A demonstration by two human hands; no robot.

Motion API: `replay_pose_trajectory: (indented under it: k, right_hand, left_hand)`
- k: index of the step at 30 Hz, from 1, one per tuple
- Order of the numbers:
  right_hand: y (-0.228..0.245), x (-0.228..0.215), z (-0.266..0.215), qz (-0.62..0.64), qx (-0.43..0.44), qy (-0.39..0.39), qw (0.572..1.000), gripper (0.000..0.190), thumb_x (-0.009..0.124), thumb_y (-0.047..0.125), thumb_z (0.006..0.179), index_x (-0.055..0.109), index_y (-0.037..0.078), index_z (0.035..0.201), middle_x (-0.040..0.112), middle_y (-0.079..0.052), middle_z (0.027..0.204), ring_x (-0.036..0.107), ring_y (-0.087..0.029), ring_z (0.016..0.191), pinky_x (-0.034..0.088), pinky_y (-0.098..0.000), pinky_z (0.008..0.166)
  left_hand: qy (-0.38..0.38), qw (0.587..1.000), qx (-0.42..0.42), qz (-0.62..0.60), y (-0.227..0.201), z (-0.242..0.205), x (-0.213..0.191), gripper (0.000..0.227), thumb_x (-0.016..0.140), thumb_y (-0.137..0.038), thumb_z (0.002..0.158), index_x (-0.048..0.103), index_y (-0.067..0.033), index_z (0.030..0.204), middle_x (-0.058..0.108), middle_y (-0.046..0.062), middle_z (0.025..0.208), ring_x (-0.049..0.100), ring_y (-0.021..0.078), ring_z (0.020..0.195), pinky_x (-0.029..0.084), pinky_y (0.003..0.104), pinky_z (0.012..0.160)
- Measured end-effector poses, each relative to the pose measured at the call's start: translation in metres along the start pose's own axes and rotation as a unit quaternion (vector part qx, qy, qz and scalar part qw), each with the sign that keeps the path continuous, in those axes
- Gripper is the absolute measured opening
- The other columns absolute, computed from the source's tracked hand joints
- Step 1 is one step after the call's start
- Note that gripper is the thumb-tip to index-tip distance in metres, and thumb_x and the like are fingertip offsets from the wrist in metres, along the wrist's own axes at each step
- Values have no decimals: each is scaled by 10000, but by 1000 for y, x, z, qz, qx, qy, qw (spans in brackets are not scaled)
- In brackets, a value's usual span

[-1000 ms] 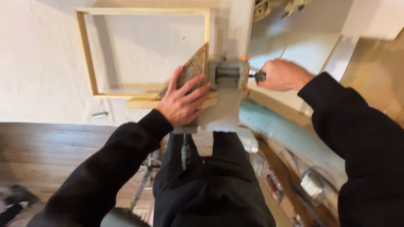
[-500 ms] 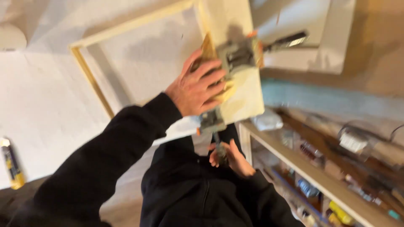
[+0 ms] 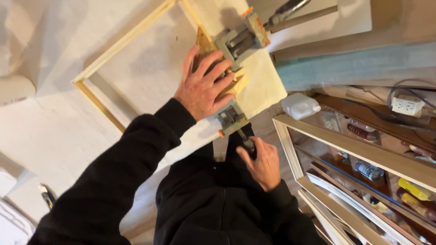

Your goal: Assembling, gluing, and clamping wooden picture frame components at a workshop workbench.

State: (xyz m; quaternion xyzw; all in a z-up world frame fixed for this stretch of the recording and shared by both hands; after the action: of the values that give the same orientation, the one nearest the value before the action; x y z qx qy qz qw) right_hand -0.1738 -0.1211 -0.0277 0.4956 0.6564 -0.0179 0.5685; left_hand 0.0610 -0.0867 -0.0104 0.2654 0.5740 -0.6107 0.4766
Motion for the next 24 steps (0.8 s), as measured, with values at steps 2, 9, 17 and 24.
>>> replay_pose_trajectory:
  k: [2, 9, 17, 24]
  right_hand:
    - [28, -26, 18, 25, -35, -47, 998, 574, 817, 284, 840, 571, 19, 1286, 625, -208, 1155, 604, -387, 1084, 464, -459, 926]
    - [107, -26, 78, 35, -177, -99, 979, 959, 906, 234, 776, 376, -34, 1529, 439, -267, 1528, 462, -447, 1390, 399, -492, 1152]
    - [100, -12, 89, 30, -111, -94, 989, 1044, 954, 272, 718, 372, 0, 1540, 436, -199, 1568, 479, -398, 1408, 434, -450, 1148]
    - [100, -10, 90, 54, -108, -90, 989, 1073, 966, 235, 705, 342, 12, 1550, 426, -197, 1582, 473, -384, 1430, 451, -429, 1158]
  left_hand:
    - [-8, 1000, 4, -1, 1, 4, -5, 448, 738, -450, 952, 705, -96, 1226, 534, 99, 1421, 367, 309, 1467, 163, 694, 1232]
    - [-6, 1000, -22, -16, -2, 0, -7, 368, 720, -330, 924, 697, -85, 1198, 554, 118, 1390, 389, 321, 1450, 161, 705, 1214]
    - [1, 945, -255, -205, 46, -77, -50, 384, 691, -199, 940, 656, -60, 1296, 626, 145, 1292, 609, 306, 1207, 485, 440, 1047]
    - [207, 776, -431, -411, 77, -166, 29, 374, 636, -248, 950, 698, -66, 1271, 784, 100, 1019, 741, 187, 870, 583, 328, 823]
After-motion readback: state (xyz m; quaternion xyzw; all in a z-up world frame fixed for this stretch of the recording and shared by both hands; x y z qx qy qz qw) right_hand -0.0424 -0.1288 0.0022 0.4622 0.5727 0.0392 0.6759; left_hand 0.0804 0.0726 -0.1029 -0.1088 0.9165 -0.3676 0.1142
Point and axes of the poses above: each hand's wrist, its own z-axis towards the middle knuckle, its own x-axis out of the palm, y = z × x, the point moved 10 cm from there along z, towards the middle knuckle
